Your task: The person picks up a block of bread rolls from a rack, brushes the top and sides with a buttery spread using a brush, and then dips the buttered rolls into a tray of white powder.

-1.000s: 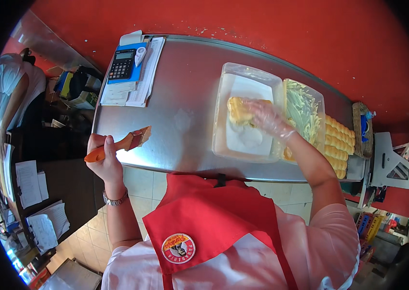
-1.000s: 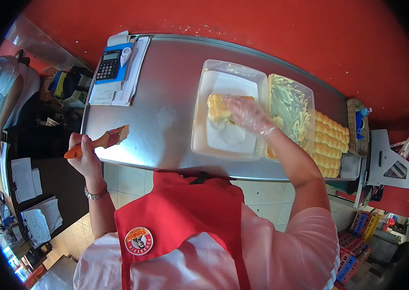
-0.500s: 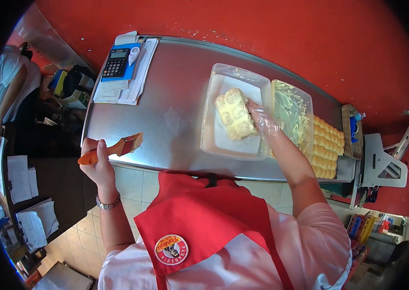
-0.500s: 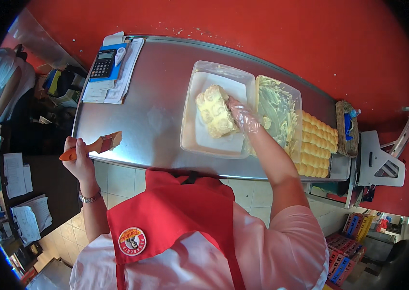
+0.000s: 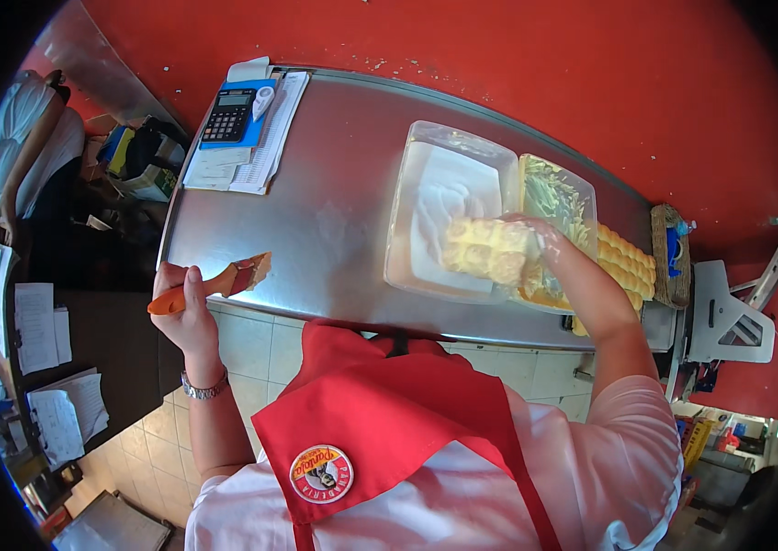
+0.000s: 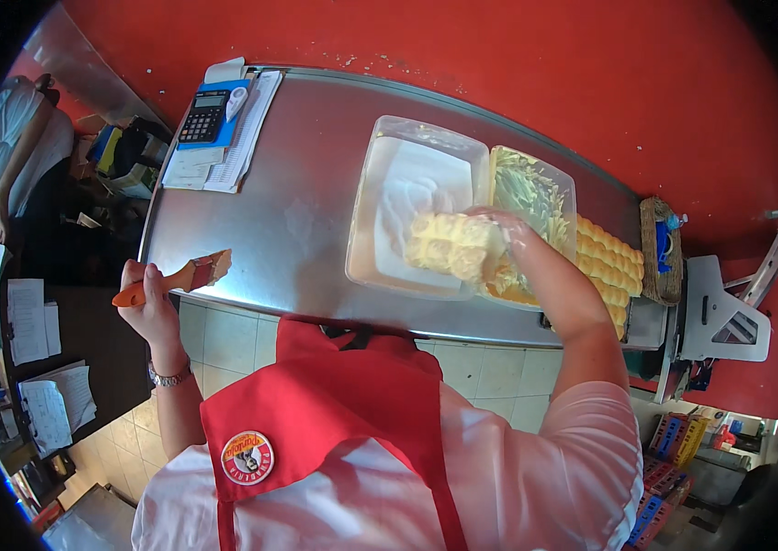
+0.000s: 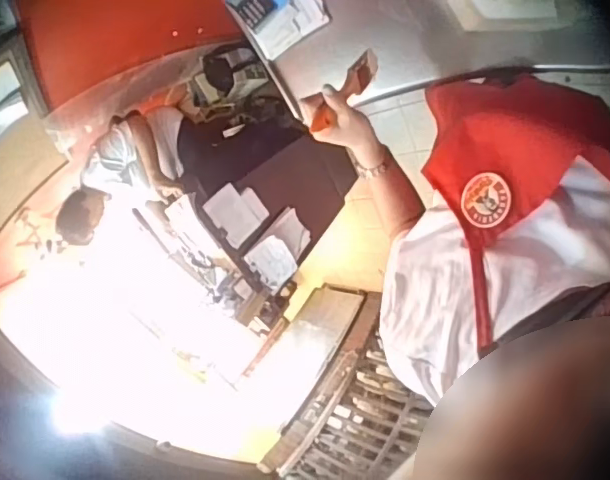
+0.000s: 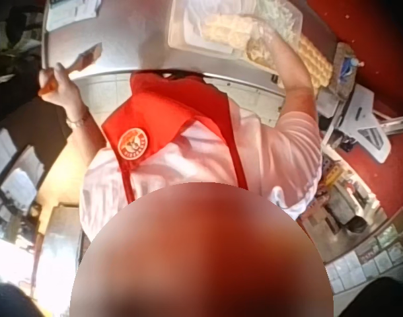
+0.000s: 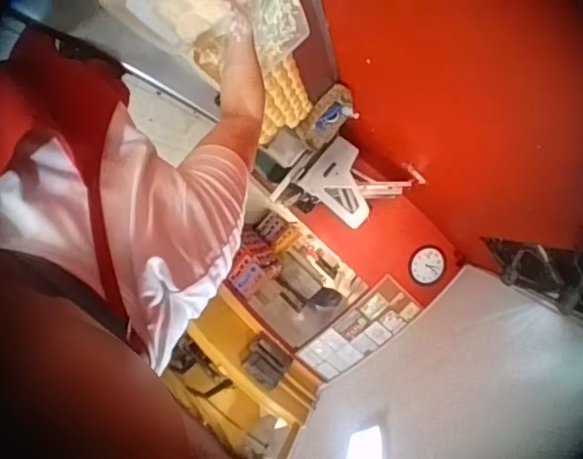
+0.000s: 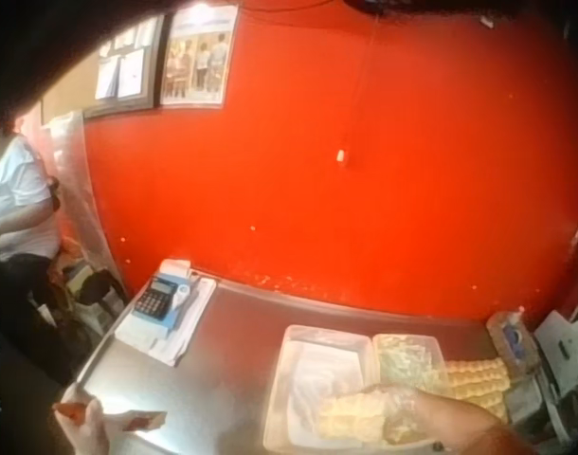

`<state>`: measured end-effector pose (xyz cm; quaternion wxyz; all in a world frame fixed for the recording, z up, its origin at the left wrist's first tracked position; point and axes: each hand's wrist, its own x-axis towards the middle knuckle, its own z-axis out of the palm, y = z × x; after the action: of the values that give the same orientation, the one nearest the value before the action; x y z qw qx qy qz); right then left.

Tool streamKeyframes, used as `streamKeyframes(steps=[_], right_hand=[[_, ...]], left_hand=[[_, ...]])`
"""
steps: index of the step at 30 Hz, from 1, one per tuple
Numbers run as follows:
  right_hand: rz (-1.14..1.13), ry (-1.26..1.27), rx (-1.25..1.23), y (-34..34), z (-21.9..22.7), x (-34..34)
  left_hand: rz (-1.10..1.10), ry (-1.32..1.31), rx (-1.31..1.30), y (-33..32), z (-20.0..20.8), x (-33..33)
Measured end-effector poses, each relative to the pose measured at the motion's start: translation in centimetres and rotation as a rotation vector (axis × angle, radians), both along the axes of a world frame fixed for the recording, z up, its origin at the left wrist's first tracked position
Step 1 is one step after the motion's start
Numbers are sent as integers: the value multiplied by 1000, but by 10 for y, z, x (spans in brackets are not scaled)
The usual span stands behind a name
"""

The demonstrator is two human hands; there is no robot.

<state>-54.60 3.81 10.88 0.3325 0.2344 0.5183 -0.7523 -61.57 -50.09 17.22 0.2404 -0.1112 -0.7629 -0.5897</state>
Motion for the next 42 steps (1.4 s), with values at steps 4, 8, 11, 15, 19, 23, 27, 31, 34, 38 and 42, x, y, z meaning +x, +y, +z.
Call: streamKeyframes(steps=[4,8,11,15,19,23,27,31,34,38,42], right_hand=[[-55,-29,-26,15,-62,-17],[-163,-8,-49,25,-92,-30],[-207,12,-36,23,-92,-28],[-57,72,46,-13,-19,-36],[-15,-42,95,0,-5,-40],[-40,36,41,17,-47,-33],[-201,27,-19,-6,-26,-28],[-194,210,-143,-18,50,-29],[-331,190,128,-26,45,-38],[-354,172,504,-45,-10,-44],[-349,218,306,-55,-35,-46]], left_hand=[[-7,49,-37,-2,0,4],[12,2,-29,-4,5,4],[0,12,-25,0,3,-2],[-6,59,-60,1,1,-2],[-22,4,-50,6,0,-5],[-42,0,-53,13,-2,-10],[-47,46,-67,17,6,-12],[-22,23,-17,11,4,-14],[-21,-1,-16,10,1,-14],[-22,-10,-42,10,-4,-14],[-30,26,-50,14,4,-18]])
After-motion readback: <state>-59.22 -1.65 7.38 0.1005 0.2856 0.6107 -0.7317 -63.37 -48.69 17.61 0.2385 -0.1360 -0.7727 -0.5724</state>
